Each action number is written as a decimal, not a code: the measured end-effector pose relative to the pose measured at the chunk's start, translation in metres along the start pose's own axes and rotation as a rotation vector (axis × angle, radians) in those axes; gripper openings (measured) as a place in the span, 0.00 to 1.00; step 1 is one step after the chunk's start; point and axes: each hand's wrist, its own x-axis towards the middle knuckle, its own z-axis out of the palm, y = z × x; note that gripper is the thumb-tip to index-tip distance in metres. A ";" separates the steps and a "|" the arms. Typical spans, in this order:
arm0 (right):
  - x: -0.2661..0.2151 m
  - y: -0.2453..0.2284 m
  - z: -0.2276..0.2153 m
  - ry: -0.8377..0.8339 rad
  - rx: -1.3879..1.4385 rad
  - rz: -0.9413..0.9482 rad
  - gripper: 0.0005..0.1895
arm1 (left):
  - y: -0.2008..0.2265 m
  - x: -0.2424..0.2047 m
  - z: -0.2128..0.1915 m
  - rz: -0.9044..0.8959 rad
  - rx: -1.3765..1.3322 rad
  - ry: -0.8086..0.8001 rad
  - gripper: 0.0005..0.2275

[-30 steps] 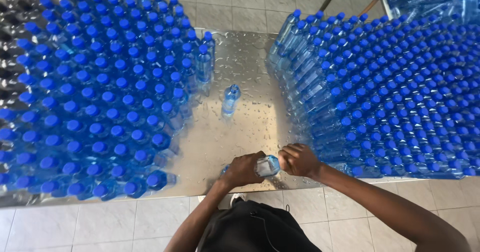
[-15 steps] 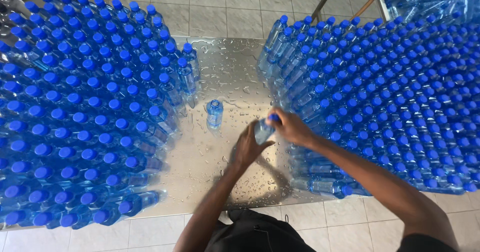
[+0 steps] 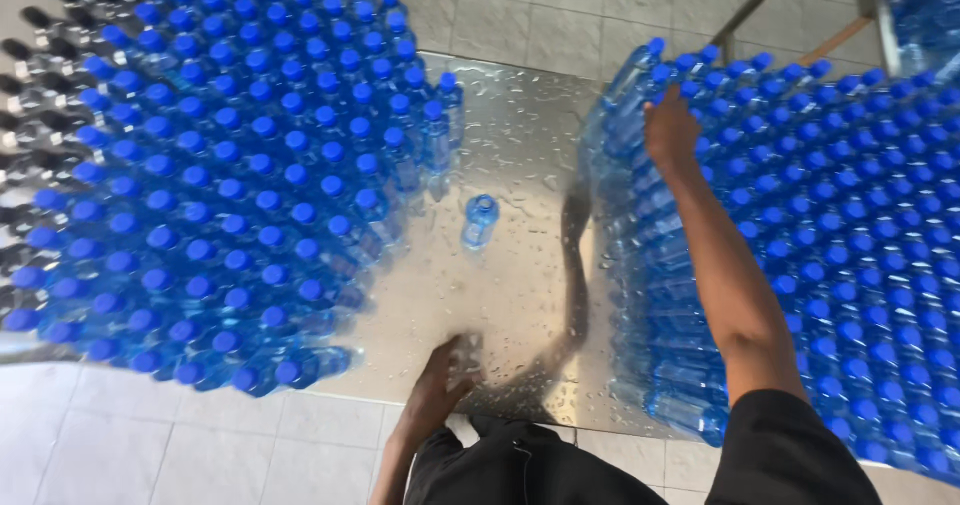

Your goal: The person repeatedly picks up plastic water bottles from a metal table, screws on blue caps by hand, and places the capped bottles back onto the table among many other bottles.

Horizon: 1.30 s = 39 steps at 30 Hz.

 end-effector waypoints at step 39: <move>-0.502 -0.192 -0.056 -0.633 1.256 0.270 0.29 | -0.002 0.039 -0.013 -0.168 -0.569 -0.104 0.35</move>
